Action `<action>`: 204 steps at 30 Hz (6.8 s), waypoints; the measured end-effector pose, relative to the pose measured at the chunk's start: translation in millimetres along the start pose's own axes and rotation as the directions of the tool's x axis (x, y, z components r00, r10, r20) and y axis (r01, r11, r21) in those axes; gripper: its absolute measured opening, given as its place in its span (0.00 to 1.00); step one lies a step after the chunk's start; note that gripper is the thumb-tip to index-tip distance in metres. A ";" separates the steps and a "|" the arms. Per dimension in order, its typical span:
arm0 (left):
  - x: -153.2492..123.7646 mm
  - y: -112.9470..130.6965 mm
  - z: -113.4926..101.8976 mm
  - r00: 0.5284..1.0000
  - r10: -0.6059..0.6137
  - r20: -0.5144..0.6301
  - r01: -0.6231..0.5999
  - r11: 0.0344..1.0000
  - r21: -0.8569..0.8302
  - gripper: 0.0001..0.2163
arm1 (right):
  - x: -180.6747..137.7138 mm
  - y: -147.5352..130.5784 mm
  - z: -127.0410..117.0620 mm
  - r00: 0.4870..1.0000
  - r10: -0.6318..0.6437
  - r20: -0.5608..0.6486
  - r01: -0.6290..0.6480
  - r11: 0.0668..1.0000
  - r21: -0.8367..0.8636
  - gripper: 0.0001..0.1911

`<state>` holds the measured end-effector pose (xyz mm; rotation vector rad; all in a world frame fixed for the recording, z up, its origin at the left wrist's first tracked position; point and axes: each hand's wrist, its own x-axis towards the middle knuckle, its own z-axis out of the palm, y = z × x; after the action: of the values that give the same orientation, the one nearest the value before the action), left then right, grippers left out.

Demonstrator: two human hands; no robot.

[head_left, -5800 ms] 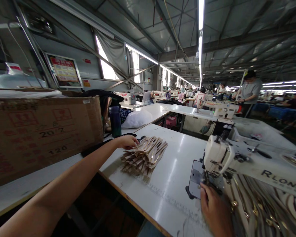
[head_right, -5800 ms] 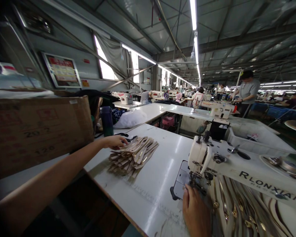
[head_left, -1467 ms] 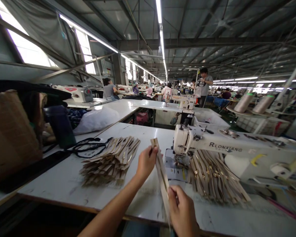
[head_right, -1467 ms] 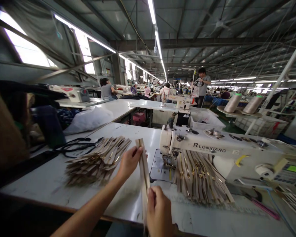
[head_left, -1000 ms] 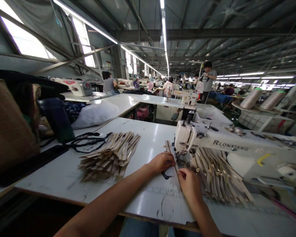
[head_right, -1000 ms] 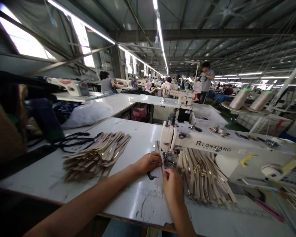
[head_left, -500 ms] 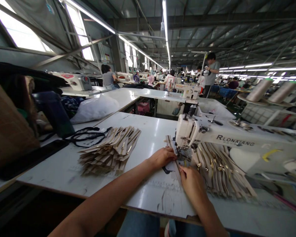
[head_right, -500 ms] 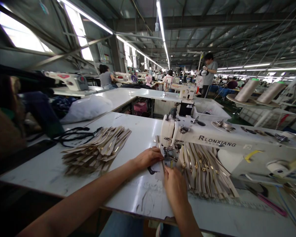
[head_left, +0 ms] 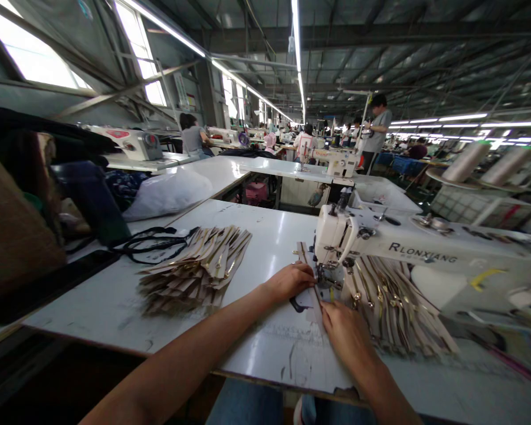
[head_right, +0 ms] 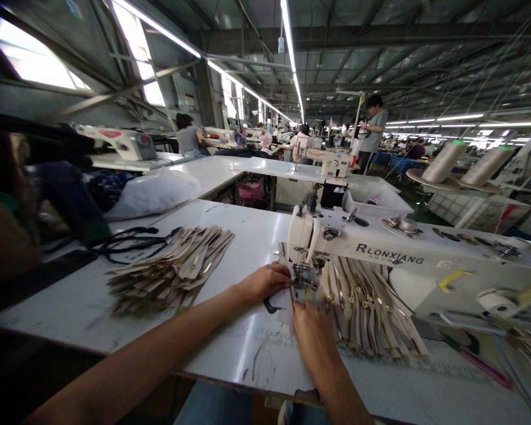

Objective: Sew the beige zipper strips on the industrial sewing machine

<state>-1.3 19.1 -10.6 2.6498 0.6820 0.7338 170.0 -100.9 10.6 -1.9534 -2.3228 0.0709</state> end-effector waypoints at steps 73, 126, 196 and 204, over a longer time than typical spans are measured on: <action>25.0 -4.9 -8.3 0.991 -0.133 0.029 0.128 0.983 0.133 0.06 | 23.3 2.8 28.8 0.964 0.054 -0.262 -0.019 0.991 0.135 0.16; -2.6 19.3 -9.5 0.968 0.210 0.140 -0.211 0.977 -0.012 0.09 | 5.5 4.7 20.4 0.942 -0.005 -0.335 0.061 0.986 0.156 0.09; -53.5 91.3 -49.5 0.854 -0.188 0.486 -0.151 0.804 0.575 0.07 | 20.7 -5.6 31.5 0.977 0.040 -0.209 0.018 0.963 0.268 0.21; -11.0 137.8 -126.3 0.987 0.003 0.160 -0.009 0.999 0.035 0.05 | 20.8 -6.2 29.4 0.980 0.063 -0.191 -0.003 0.954 0.300 0.19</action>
<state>-28.9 -81.7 144.7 2.7079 0.6486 0.5074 157.1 -80.6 -16.9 -1.7628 -2.0193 0.2066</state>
